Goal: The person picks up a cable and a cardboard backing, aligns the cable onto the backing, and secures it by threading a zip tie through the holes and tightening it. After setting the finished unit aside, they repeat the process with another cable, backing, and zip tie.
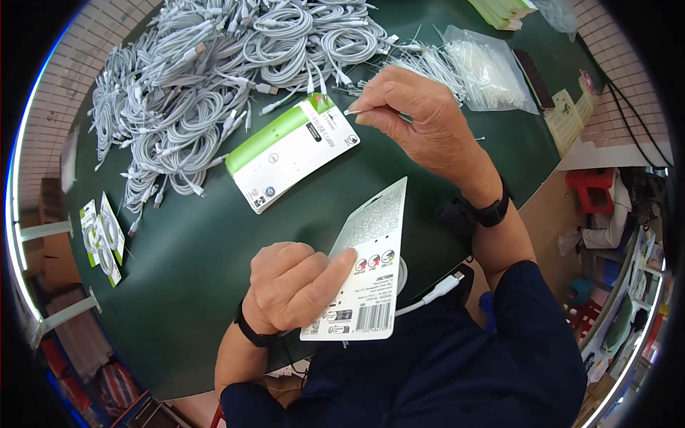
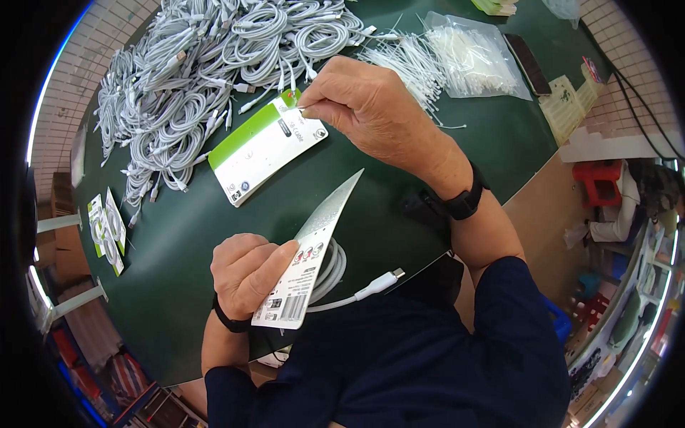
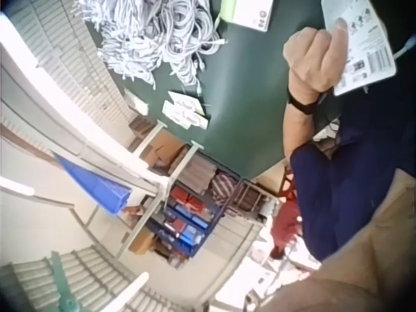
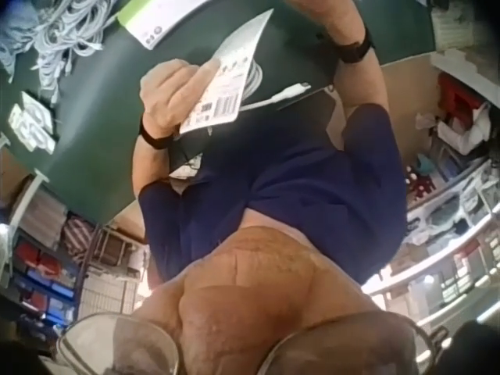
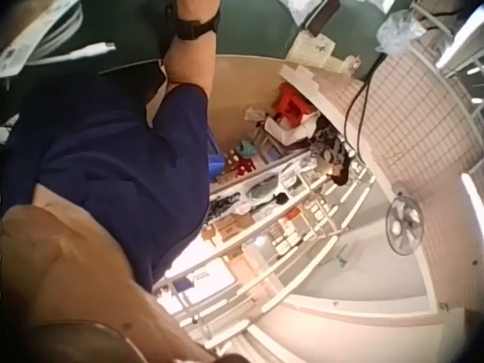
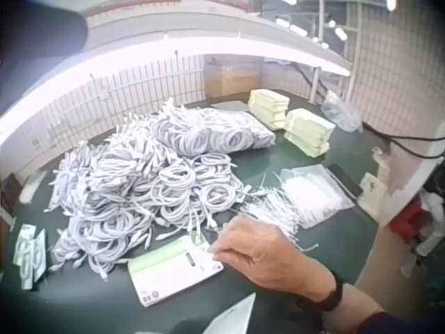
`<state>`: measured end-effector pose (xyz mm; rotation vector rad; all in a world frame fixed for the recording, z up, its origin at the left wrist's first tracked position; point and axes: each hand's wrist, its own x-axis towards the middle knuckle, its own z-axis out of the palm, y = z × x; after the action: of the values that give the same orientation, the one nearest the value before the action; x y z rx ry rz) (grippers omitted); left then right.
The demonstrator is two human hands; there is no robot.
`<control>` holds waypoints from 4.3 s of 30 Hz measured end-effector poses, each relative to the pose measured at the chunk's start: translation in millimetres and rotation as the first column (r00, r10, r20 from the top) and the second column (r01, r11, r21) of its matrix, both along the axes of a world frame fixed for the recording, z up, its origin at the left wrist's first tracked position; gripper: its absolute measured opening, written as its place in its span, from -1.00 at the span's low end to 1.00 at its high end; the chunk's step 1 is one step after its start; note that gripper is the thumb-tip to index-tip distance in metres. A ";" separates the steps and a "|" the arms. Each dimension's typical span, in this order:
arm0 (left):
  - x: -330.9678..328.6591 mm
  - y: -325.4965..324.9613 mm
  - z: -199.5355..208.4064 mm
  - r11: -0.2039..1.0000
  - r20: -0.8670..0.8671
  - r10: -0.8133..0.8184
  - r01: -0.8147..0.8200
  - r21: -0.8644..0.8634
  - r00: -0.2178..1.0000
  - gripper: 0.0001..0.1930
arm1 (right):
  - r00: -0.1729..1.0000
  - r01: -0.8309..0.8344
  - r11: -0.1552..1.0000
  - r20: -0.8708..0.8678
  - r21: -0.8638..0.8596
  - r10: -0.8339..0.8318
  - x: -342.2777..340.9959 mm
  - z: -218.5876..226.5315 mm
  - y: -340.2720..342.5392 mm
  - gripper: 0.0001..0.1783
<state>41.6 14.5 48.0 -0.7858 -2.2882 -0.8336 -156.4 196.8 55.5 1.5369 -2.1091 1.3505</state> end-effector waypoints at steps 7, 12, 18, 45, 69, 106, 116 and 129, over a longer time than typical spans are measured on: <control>6.3 4.3 10.3 0.997 0.028 -0.009 0.011 -0.079 1.000 -0.49 | 0.895 -0.209 0.960 0.360 -0.186 0.265 21.2 10.6 0.3 -0.86; 3.3 11.4 2.8 0.995 -0.103 -0.040 0.031 -0.090 0.994 -0.53 | 0.674 -0.452 0.830 0.485 -0.327 0.558 24.8 27.5 1.0 -0.81; 0.4 16.2 -3.8 0.998 -0.202 -0.040 0.029 -0.055 0.978 -0.54 | 0.559 -0.624 0.719 0.469 -0.306 0.684 29.9 37.4 -9.0 -0.75; 4.1 14.4 -4.6 1.000 -0.226 -0.011 0.006 -0.024 0.974 -0.57 | 0.569 -0.653 0.734 0.518 -0.188 0.639 43.9 26.1 -8.8 -0.86; -21.9 7.3 -0.9 0.724 0.242 0.222 -0.326 0.607 0.944 -0.68 | 0.775 0.149 0.891 0.610 -0.430 0.165 46.6 25.1 -11.4 -0.80; -65.8 22.9 -19.3 0.013 0.420 0.061 -0.422 0.907 0.905 -0.72 | 0.904 -0.169 0.985 -0.405 -0.040 0.139 58.7 -15.2 -32.4 -0.64; -64.9 24.2 -20.6 0.013 0.404 0.061 -0.406 0.914 0.913 -0.71 | 0.916 -0.071 0.996 -0.400 -0.047 0.046 55.0 -15.3 -36.2 -0.68; -65.8 20.4 -26.1 0.118 0.420 0.068 -0.425 0.898 0.905 -0.66 | 0.953 -0.183 0.972 -0.268 -0.146 0.139 65.2 -26.6 -37.5 -0.70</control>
<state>-24.1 34.9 21.9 0.4060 -1.3523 -2.0169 -91.1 159.3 28.9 1.7372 -1.7018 1.2641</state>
